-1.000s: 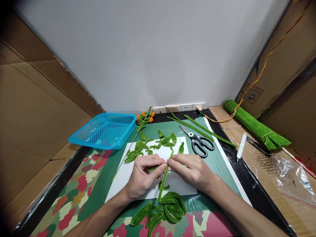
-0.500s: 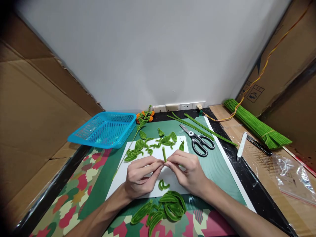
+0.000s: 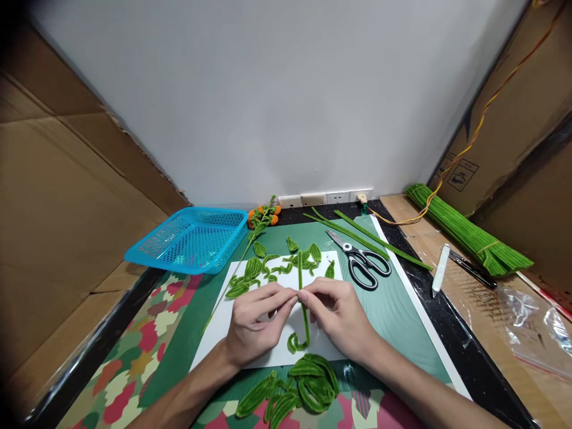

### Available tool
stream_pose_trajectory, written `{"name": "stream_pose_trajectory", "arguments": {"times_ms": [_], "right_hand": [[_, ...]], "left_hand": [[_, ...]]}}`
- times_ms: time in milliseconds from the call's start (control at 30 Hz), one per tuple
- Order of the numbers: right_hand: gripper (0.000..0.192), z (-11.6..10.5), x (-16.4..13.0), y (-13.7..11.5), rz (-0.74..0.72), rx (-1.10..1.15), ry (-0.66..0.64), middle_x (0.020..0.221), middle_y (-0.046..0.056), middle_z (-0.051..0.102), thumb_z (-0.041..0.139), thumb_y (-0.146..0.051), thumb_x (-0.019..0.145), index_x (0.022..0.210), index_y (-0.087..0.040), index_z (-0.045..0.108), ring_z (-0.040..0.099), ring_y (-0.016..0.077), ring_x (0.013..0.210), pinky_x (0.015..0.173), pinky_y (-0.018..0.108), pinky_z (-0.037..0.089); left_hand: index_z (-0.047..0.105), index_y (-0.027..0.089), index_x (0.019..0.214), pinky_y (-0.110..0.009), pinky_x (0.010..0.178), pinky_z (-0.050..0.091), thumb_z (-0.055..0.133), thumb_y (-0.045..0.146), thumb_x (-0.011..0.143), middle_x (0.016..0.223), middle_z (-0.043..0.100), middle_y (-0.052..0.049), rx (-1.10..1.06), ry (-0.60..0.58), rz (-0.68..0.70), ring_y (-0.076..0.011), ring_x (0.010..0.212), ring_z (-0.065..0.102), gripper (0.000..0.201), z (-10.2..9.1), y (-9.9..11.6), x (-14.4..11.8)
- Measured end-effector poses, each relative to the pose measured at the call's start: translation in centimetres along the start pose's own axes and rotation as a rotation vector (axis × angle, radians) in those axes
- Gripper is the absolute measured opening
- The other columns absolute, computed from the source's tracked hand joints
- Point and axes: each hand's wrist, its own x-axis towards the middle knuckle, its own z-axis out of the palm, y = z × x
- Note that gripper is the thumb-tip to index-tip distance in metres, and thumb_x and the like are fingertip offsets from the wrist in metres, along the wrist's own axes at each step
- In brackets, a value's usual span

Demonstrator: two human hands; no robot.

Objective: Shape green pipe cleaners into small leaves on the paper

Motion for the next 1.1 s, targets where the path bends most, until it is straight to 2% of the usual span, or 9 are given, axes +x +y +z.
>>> {"name": "stream_pose_trajectory", "arguments": {"times_ms": [167, 300, 433, 567, 733, 900, 1100], "right_hand": [[0.019, -1.0, 0.1, 0.0, -0.162, -0.237, 0.051, 0.082, 0.003, 0.07, 0.062, -0.028, 0.105, 0.092, -0.02, 0.072, 0.062, 0.0166, 0.072, 0.067, 0.028, 0.046], [0.015, -1.2, 0.0, 0.3, -0.257, -0.319, 0.03, 0.083, 0.003, 0.067, 0.057, -0.022, 0.106, 0.096, -0.02, 0.068, 0.062, 0.0165, 0.072, 0.067, 0.028, 0.046], [0.013, -1.3, -0.1, 0.9, -0.354, -0.41, 0.002, 0.083, 0.003, 0.063, 0.054, -0.017, 0.106, 0.098, -0.019, 0.065, 0.059, 0.0161, 0.07, 0.065, 0.028, 0.045], [0.013, -1.3, 0.0, 0.9, -0.327, -0.415, 0.012, 0.081, 0.002, 0.062, 0.053, -0.017, 0.105, 0.096, -0.02, 0.063, 0.058, 0.015, 0.067, 0.063, 0.028, 0.043], [0.011, -1.1, 0.0, 0.4, -0.273, -0.45, -0.001, 0.079, 0.0, 0.06, 0.059, -0.02, 0.102, 0.091, -0.02, 0.06, 0.055, 0.0145, 0.067, 0.063, 0.027, 0.041], [0.013, -1.2, 0.0, 0.5, -0.277, -0.528, 0.021, 0.078, 0.0, 0.058, 0.054, -0.017, 0.102, 0.09, -0.02, 0.06, 0.052, 0.0132, 0.062, 0.061, 0.028, 0.039], [0.016, -1.3, 0.2, 0.4, -0.252, -0.483, 0.039, 0.075, -0.001, 0.058, 0.054, -0.017, 0.103, 0.087, -0.02, 0.06, 0.052, 0.0123, 0.061, 0.06, 0.026, 0.039]], "left_hand": [[0.079, 0.017, 0.084, -0.025, 0.067, 0.045, 0.067, 0.02, 0.099, 0.075, 0.069, -0.003, -0.207, -0.085, -0.39, -0.0137, 0.071, 0.06, 0.019, 0.2, 0.7, 0.8], [0.079, 0.015, 0.08, -0.024, 0.061, 0.043, 0.07, 0.031, 0.097, 0.074, 0.068, -0.003, -0.406, -0.158, -0.573, -0.0129, 0.066, 0.058, 0.025, 0.2, 0.7, 1.0], [0.078, 0.013, 0.084, -0.021, 0.052, 0.042, 0.076, 0.041, 0.093, 0.073, 0.068, -0.002, -0.635, -0.218, -0.717, -0.0108, 0.056, 0.056, 0.029, 0.3, 0.2, 0.9], [0.075, 0.013, 0.082, -0.019, 0.05, 0.041, 0.074, 0.043, 0.095, 0.07, 0.067, -0.001, -0.683, -0.198, -0.759, -0.0089, 0.053, 0.054, 0.033, 0.6, -0.2, 0.8], [0.072, 0.014, 0.084, -0.018, 0.047, 0.037, 0.067, 0.045, 0.1, 0.057, 0.058, 0.003, -0.697, -0.177, -0.777, -0.0073, 0.047, 0.049, 0.035, 1.2, -0.6, 0.4], [0.071, 0.015, 0.096, -0.018, 0.044, 0.038, 0.069, 0.045, 0.099, 0.078, 0.07, -0.002, -0.762, -0.152, -0.806, -0.0076, 0.051, 0.056, 0.031, 1.5, -0.8, 0.3], [0.071, 0.014, 0.1, -0.018, 0.046, 0.04, 0.071, 0.044, 0.097, 0.078, 0.069, -0.002, -0.742, -0.139, -0.797, -0.0078, 0.052, 0.057, 0.03, 1.4, -0.5, 0.6]]}}
